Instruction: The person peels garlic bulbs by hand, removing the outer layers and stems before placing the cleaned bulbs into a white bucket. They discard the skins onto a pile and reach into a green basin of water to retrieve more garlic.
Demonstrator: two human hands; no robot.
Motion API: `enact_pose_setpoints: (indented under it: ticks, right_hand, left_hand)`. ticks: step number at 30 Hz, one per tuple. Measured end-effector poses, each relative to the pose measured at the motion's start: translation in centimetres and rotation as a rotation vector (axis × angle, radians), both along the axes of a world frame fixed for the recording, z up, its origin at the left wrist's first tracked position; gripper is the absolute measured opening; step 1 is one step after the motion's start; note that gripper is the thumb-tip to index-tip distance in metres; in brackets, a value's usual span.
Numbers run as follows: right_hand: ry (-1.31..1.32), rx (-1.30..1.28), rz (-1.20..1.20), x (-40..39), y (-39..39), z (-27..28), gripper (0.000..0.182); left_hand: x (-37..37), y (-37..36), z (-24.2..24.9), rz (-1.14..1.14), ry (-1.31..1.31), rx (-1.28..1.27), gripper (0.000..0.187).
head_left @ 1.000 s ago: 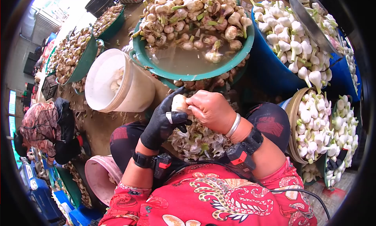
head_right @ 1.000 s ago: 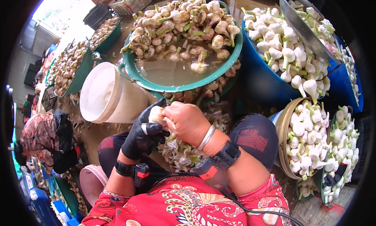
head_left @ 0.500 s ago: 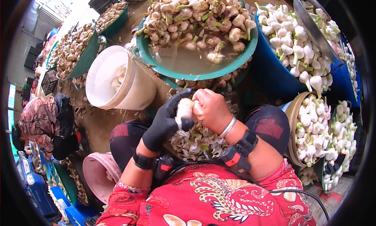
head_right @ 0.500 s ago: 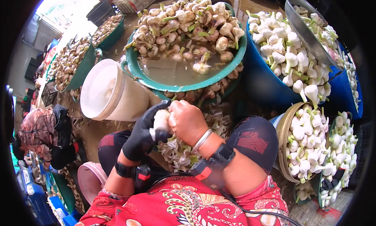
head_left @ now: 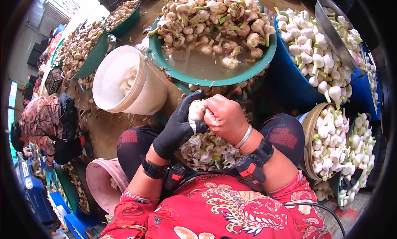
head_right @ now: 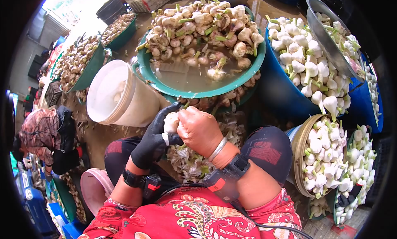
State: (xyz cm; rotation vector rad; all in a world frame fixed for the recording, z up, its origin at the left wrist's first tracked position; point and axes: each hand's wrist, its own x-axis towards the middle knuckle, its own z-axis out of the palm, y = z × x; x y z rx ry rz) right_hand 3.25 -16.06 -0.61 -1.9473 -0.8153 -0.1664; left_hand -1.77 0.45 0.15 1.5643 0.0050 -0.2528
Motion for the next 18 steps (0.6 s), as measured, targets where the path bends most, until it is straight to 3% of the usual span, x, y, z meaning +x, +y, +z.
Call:
enact_pose_setpoints:
  ticks: [3,7,9,10,11,13,15,16,17,18]
  right_hand:
    - [0.005,-0.016,-0.078,-0.2,0.2,-0.2,0.007]
    - [0.204,0.119,-0.132,0.5,0.1,-1.3,0.006]
    - [0.690,0.234,-0.020,0.9,-0.4,-1.6,0.006]
    - [0.728,0.227,0.025,1.2,-0.6,-2.2,0.006]
    - [0.902,0.423,0.057,0.9,0.4,-6.0,0.005]
    - [1.075,0.387,0.042,0.7,0.0,-4.2,0.006]
    - [1.207,0.475,0.171,1.3,-1.2,-4.0,0.015]
    - [1.339,0.518,0.257,1.7,-1.5,-2.6,0.028]
    - [1.534,0.401,0.344,1.9,-2.4,1.3,0.034]
    - [1.565,0.381,0.411,1.9,-2.4,1.0,0.034]
  left_hand:
    - [0.0,-0.5,-0.5,0.045,-0.040,0.104,0.079]
    - [-0.8,-0.8,0.6,-0.044,-0.150,0.141,0.076]
    - [-1.2,-1.4,1.6,-0.045,-0.417,0.370,0.075]
    - [-1.3,-1.7,2.9,-0.111,-0.518,0.460,0.078]
    - [-1.6,-2.2,2.9,-0.141,-0.579,0.501,0.079]
    - [-1.6,-1.5,3.2,-0.134,-0.438,0.340,0.082]
    - [-1.5,-0.9,3.7,-0.013,0.019,-0.125,0.085]
    - [-1.2,-0.1,3.1,0.016,-0.019,-0.237,0.089]
    - [-1.2,0.3,3.6,0.077,-0.012,-0.239,0.085]
    - [-1.1,0.7,3.7,0.062,-0.061,-0.189,0.083]
